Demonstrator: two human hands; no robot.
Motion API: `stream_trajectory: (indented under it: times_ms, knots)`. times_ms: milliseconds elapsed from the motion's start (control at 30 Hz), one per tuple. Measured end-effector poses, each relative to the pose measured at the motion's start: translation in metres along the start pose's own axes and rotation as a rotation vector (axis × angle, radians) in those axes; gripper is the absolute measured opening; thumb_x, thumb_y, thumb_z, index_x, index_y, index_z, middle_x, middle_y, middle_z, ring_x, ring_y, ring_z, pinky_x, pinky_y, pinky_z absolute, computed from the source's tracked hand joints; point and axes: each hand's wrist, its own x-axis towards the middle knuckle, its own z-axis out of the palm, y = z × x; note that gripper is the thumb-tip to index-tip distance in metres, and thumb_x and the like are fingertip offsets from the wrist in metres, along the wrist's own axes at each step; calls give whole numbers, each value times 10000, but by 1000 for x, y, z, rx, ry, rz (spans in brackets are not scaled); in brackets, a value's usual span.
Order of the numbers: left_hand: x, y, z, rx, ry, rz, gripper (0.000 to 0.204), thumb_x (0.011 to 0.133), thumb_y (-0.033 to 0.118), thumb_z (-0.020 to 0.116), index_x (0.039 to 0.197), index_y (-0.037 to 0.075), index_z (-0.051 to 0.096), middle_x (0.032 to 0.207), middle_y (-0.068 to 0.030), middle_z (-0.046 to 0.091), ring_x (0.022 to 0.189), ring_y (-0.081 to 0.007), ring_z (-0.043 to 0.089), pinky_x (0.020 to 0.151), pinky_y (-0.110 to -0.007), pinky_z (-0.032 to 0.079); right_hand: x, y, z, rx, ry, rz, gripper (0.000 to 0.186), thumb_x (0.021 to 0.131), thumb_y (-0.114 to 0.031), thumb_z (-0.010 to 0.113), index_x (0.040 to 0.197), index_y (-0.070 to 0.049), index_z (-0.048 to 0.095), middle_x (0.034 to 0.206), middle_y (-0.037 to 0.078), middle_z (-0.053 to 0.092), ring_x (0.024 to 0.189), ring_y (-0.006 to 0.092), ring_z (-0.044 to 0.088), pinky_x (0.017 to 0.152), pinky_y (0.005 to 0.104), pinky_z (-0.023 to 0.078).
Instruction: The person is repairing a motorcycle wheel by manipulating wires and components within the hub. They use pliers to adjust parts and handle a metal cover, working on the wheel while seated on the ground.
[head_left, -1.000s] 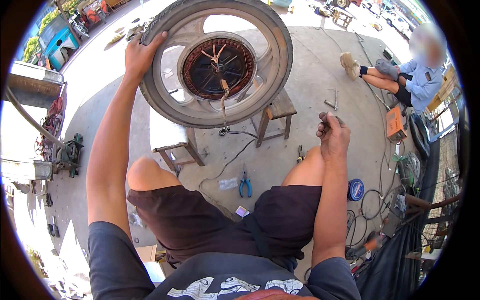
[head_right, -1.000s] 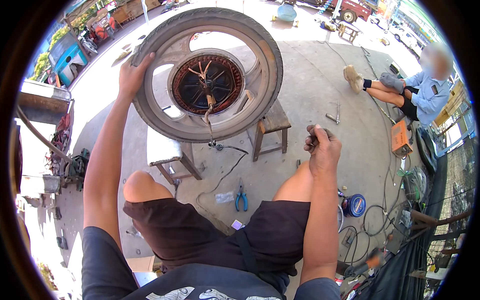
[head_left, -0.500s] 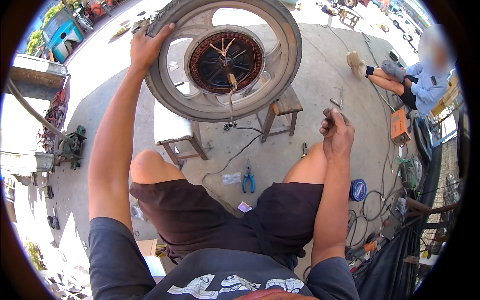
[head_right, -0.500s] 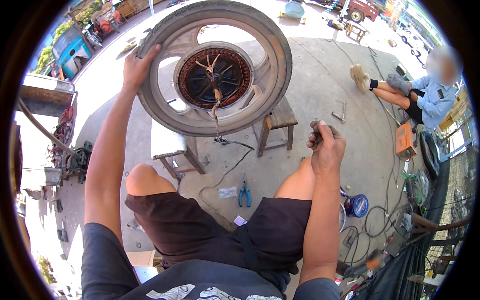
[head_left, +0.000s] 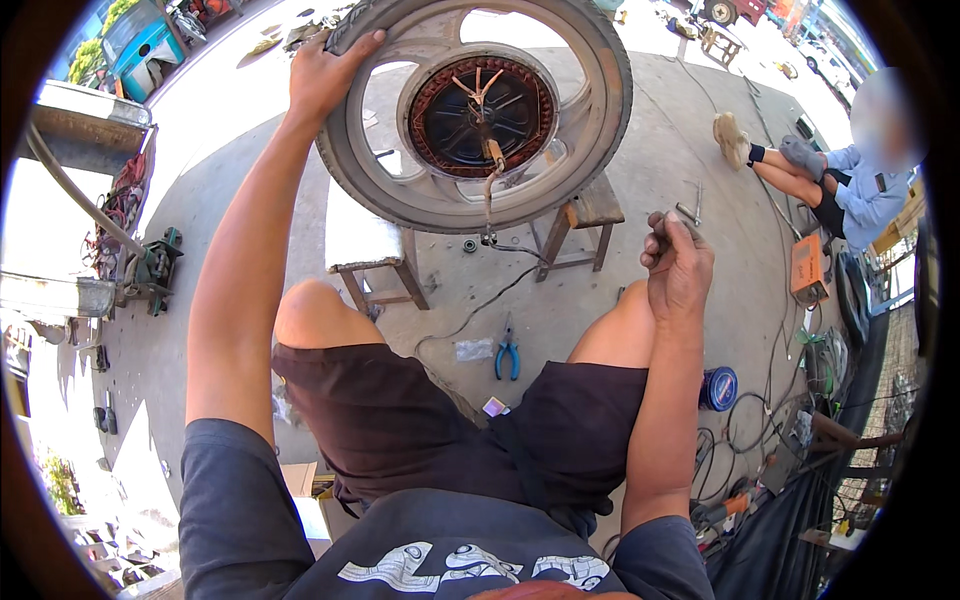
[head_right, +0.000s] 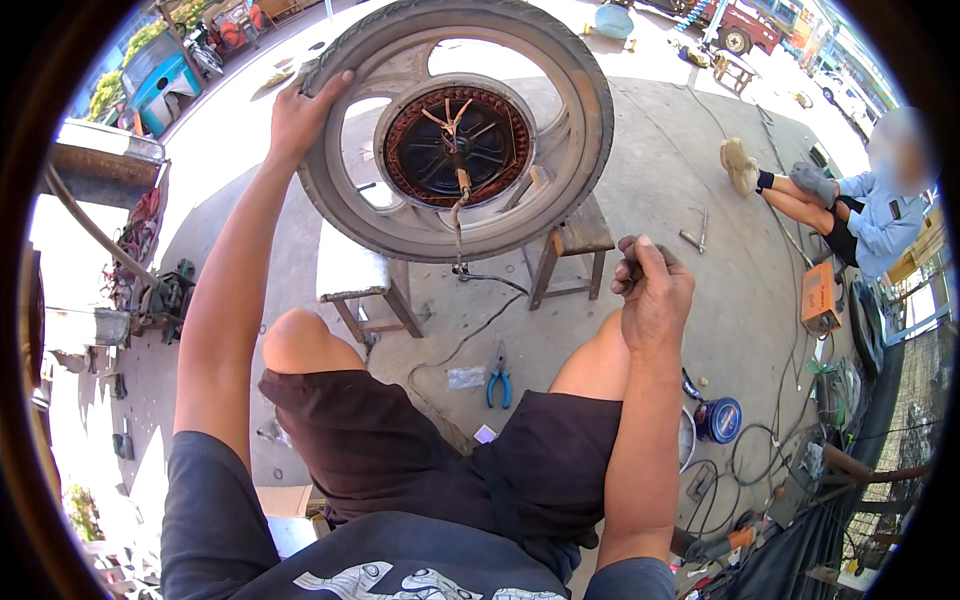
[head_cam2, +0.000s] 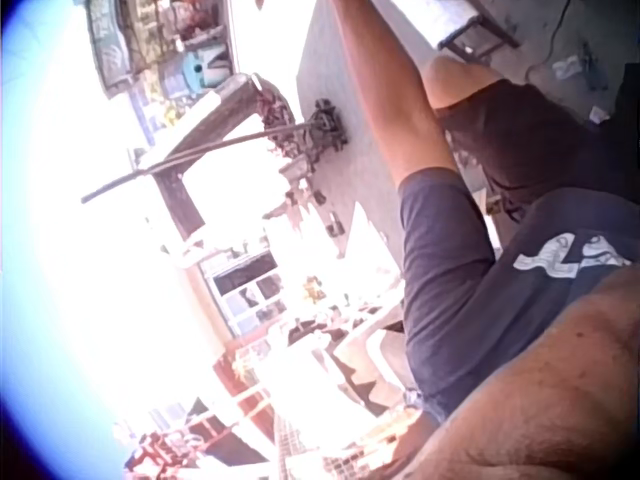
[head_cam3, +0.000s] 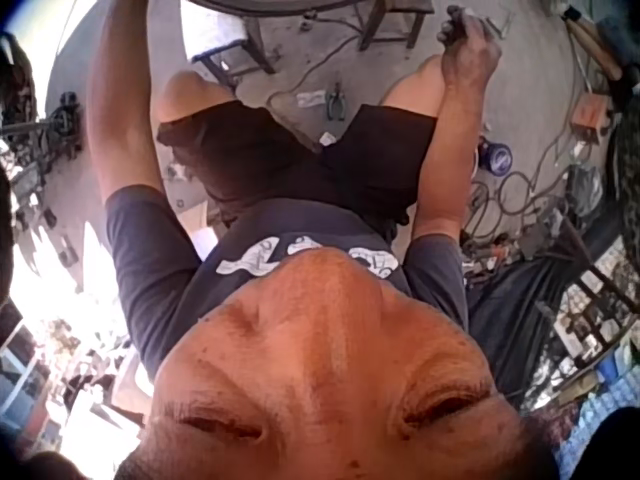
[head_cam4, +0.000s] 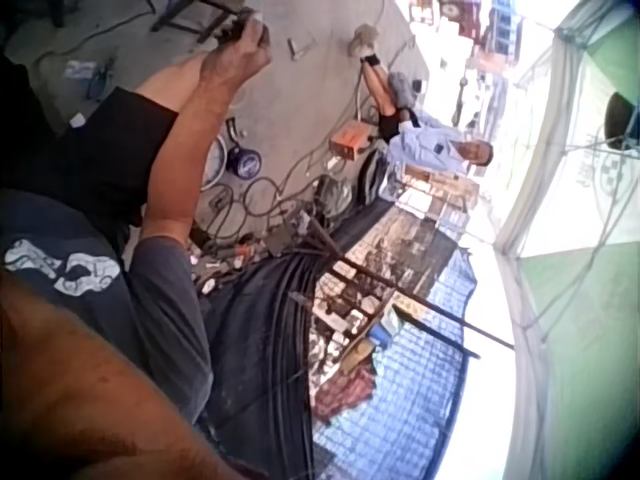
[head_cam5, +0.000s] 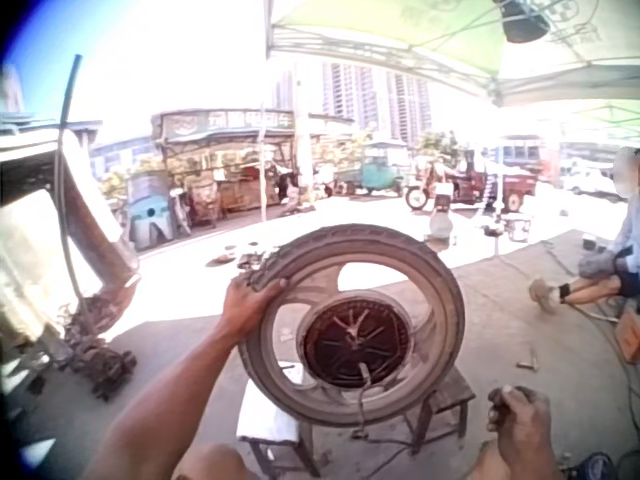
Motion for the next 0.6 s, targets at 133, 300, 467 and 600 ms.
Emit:
stream_trajectory:
  times_ms: [133,300,467,600]
  knots:
    - [1,-4,-2,41,-11,0,875,763,720,735,1164,-57,712,965,-192,762,900,-256,739,869,-377,553,-4,0,13,4,-27,6,191,966,-177,674,895,1,666,929,103,689,656,123,606,529,273,478]
    - [3,-8,2,34,11,28,873,766,717,739,1201,-39,706,971,-179,765,909,-253,737,876,-371,552,-12,-1,31,-187,-204,1,246,976,-204,673,870,18,688,793,64,663,632,116,586,526,269,467]
    - [1,-7,3,12,2,12,872,774,710,741,1238,-27,696,1033,-180,760,967,-263,727,917,-385,534,-47,-17,81,-792,-692,-264,319,944,-257,688,889,57,701,668,116,652,628,257,638,570,380,496]
    - [-2,-2,-2,20,20,34,874,776,706,750,1257,-21,690,1072,-184,754,1011,-271,718,937,-394,524,-91,-43,132,-1074,-1072,-692,295,877,-255,713,781,23,696,713,195,677,707,400,672,674,487,539]
